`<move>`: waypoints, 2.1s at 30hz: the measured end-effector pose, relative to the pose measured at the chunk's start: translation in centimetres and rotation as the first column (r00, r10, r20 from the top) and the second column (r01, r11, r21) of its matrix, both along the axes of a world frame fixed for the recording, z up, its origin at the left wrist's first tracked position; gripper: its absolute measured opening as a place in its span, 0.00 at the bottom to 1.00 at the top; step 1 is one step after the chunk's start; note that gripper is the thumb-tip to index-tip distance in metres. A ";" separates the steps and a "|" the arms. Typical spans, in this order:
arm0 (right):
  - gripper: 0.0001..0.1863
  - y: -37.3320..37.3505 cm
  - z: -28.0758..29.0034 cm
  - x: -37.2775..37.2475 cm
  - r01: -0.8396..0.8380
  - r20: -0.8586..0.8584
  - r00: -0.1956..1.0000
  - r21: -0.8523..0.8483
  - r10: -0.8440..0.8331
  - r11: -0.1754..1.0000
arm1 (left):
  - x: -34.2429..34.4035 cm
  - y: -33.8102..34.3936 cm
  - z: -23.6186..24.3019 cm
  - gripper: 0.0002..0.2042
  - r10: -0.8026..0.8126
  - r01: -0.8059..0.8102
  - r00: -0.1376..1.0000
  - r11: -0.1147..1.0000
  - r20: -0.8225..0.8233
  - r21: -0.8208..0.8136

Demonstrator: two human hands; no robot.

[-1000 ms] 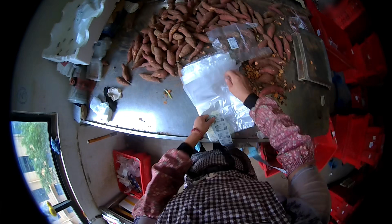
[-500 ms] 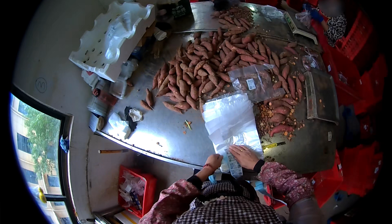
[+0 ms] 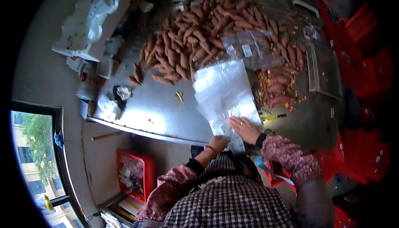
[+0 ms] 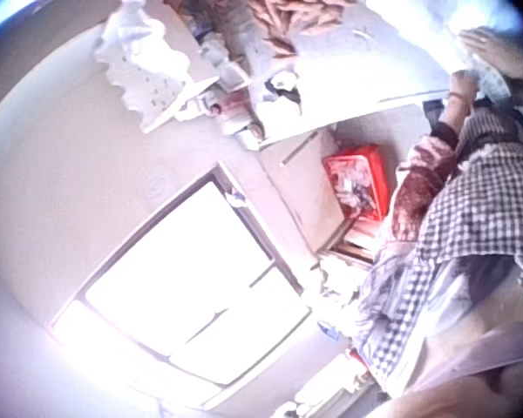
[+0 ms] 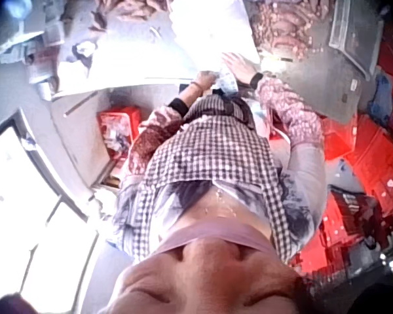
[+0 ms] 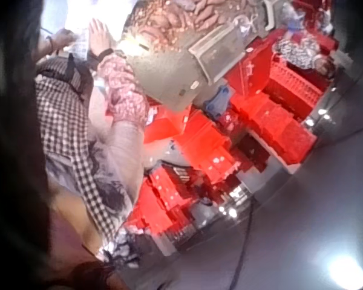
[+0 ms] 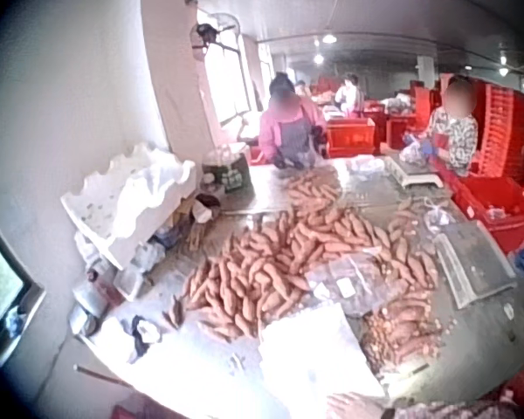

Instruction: The person stands at a metal table and repeatedly places sweet potatoes into clear plastic bags. They open a bag, fill it with several potatoes from a large pile, and then seal the bag. The process is repeated continuously throughout the clip.

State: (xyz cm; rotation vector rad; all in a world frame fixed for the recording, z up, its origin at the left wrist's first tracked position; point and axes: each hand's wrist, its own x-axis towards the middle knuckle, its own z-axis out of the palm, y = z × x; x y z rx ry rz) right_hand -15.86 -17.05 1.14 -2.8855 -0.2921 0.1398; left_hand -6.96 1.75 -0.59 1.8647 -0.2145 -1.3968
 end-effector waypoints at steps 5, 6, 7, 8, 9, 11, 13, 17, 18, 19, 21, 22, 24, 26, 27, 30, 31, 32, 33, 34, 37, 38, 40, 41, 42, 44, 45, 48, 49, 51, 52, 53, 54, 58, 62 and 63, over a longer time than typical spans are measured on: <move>0.20 0.2 -1.9 0.9 0.061 0.202 0.976 0.097 -0.080 0.993 | -0.2 2.2 1.2 0.12 -0.173 0.182 0.983 0.935 0.056 -0.305; 0.09 -0.2 -2.2 1.1 0.065 0.256 0.962 0.119 -0.094 0.991 | 0.2 2.6 1.6 0.13 -0.229 0.255 0.966 0.917 0.121 -0.307; 0.04 -0.6 -2.1 1.8 0.049 0.307 0.949 0.081 -0.072 0.996 | 0.6 3.2 2.0 0.14 -0.280 0.326 0.942 0.897 0.186 -0.299; 0.03 -1.0 -2.1 2.6 0.085 0.264 0.959 0.090 -0.106 0.992 | 1.1 3.2 2.0 0.14 -0.310 0.355 0.929 0.901 0.201 -0.251; 0.03 -1.4 -2.1 3.4 0.123 0.219 0.965 0.098 -0.142 0.988 | 1.5 3.4 1.3 0.13 -0.283 0.331 0.940 0.894 0.191 -0.302; 0.04 -2.8 -1.0 6.0 0.206 0.092 0.963 0.355 -0.253 0.912 | 2.1 3.7 -0.8 0.11 -0.217 0.268 0.961 0.875 0.169 -0.402; 0.05 -4.9 0.9 8.5 0.356 0.045 0.890 0.552 -0.453 0.754 | 3.3 2.0 -0.3 0.12 -0.146 0.173 0.984 0.910 0.099 -0.378; 0.07 -5.3 8.6 10.3 0.291 0.301 0.817 0.521 -0.492 0.803 | 5.6 -1.3 -2.2 0.19 -0.240 0.205 0.829 0.971 0.505 0.123; 0.08 -4.3 10.0 9.6 0.246 0.300 0.842 0.527 -0.449 0.814 | 5.7 -1.4 -3.6 0.20 -0.255 0.181 0.779 0.966 0.572 0.184; 0.09 -2.7 8.9 8.2 0.115 0.249 0.904 0.640 -0.347 0.759 | 5.7 -1.6 -4.5 0.20 -0.239 0.172 0.797 0.970 0.554 0.171; 0.10 -0.3 4.8 5.2 0.044 0.119 0.984 0.561 -0.134 0.826 | 5.5 -2.1 -5.5 0.20 -0.207 0.150 0.833 0.977 0.513 0.150; 0.17 0.2 3.0 3.9 0.090 -0.051 0.996 0.358 -0.077 0.929 | 5.3 -2.3 -5.0 0.20 -0.192 0.144 0.840 0.981 0.508 0.132; 0.23 0.0 1.1 2.0 0.037 0.017 0.999 0.226 -0.042 0.973 | 5.3 -2.2 -3.2 0.21 -0.148 0.115 0.851 0.989 0.504 0.097; 0.28 0.3 0.5 1.3 0.067 -0.061 0.997 0.197 -0.056 0.978 | 4.8 -0.8 -3.7 0.21 -0.118 0.089 0.885 0.992 0.451 0.085; 0.28 0.4 0.1 1.3 0.061 -0.051 0.997 0.186 -0.052 0.981 | 4.5 0.2 -3.9 0.21 -0.102 0.076 0.900 0.994 0.423 0.080; 0.27 0.5 -0.4 1.4 0.066 -0.025 0.998 0.157 -0.062 0.985 | 3.5 2.5 -2.8 0.20 -0.200 0.210 0.892 0.978 0.404 0.021; 0.27 0.6 -0.5 1.2 0.065 -0.018 0.998 0.150 -0.063 0.987 | 3.1 2.9 -2.6 0.21 -0.221 0.247 0.867 0.969 0.447 0.000; 0.27 0.7 -0.7 1.2 0.061 -0.010 0.998 0.142 -0.060 0.988 | 3.4 1.1 0.4 0.24 -0.223 0.209 0.922 0.975 0.317 0.077; 0.27 0.8 -0.9 1.3 0.066 0.000 0.998 0.127 -0.066 0.990 | 3.4 0.3 -1.4 0.24 -0.172 0.166 0.955 0.985 0.241 0.047; 0.27 1.1 -1.1 1.5 0.063 0.008 0.998 0.111 -0.064 0.992 | 3.4 -0.1 -4.3 0.24 -0.113 0.111 0.981 0.994 0.160 0.018; 0.27 0.7 -1.3 0.9 0.054 0.005 0.998 0.064 -0.055 0.996 | 1.9 -3.4 -0.2 0.20 0.025 -0.019 0.998 0.995 -0.058 0.095; 0.27 0.7 -1.2 1.0 0.044 0.004 0.999 0.055 -0.044 0.998 | 1.0 -3.2 0.5 0.19 -0.007 0.009 0.999 0.999 -0.038 0.049; 0.28 0.6 -0.4 1.2 0.034 0.010 0.999 0.059 -0.035 0.998 | -1.2 -1.4 0.4 0.15 -0.029 0.036 0.998 0.986 0.047 -0.162; 0.29 0.4 -0.1 1.2 0.033 0.015 0.999 0.060 -0.034 0.998 | -1.3 -1.0 1.8 0.15 -0.125 0.131 0.991 0.968 0.043 -0.213; 0.26 0.3 -0.1 1.1 0.049 0.097 0.993 0.154 -0.065 0.987 | -1.3 -0.2 3.3 0.14 -0.219 0.223 0.975 0.939 0.044 -0.263; 0.21 0.2 -0.8 0.8 0.075 0.115 0.989 0.160 -0.094 0.984 | -1.1 1.7 3.4 0.13 -0.410 0.475 0.877 0.820 0.252 -0.319; 0.18 0.1 -1.4 0.6 0.089 0.124 0.986 0.162 -0.109 0.983 | -0.7 2.2 3.4 0.14 -0.452 0.535 0.839 0.787 0.302 -0.308; 0.04 -0.7 -3.0 2.8 0.119 0.255 0.954 0.161 -0.158 0.980 | 0.4 2.8 3.6 0.14 -0.495 0.597 0.792 0.752 0.357 -0.281; 0.03 -0.7 -3.1 4.0 0.171 0.249 0.944 0.191 -0.216 0.967 | 0.9 2.7 3.8 0.14 -0.467 0.537 0.840 0.786 0.275 -0.307; 0.04 -1.7 -0.7 6.6 0.329 0.207 0.873 0.418 -0.442 0.847 | 2.6 2.1 4.3 0.14 -0.399 0.408 0.911 0.843 0.101 -0.351; 0.05 -2.4 1.1 7.5 0.291 0.151 0.901 0.487 -0.407 0.824 | 3.4 2.3 2.2 0.14 -0.385 0.345 0.922 0.866 -0.043 -0.362; 0.06 -3.3 2.4 8.0 0.267 0.099 0.920 0.551 -0.380 0.791 | 3.5 1.9 2.7 0.14 -0.437 0.410 0.899 0.836 0.010 -0.363; 0.08 -4.0 2.5 7.7 0.149 0.036 0.980 0.513 -0.194 0.846 | 3.6 1.6 3.4 0.14 -0.485 0.474 0.872 0.803 0.064 -0.361; 0.07 -3.7 1.2 3.8 -0.134 0.255 0.962 0.128 0.098 0.983 | 2.2 0.9 4.7 0.14 -0.640 0.627 0.766 0.726 0.057 -0.282; 0.05 -4.0 -1.7 3.2 -0.032 0.196 0.981 0.137 0.004 0.990 | 1.7 1.4 3.9 0.14 -0.610 0.586 0.792 0.744 0.033 -0.320; 0.05 -4.3 -2.2 3.6 0.017 0.192 0.980 0.229 -0.062 0.973 | 1.8 1.5 3.7 0.14 -0.595 0.575 0.802 0.754 0.040 -0.318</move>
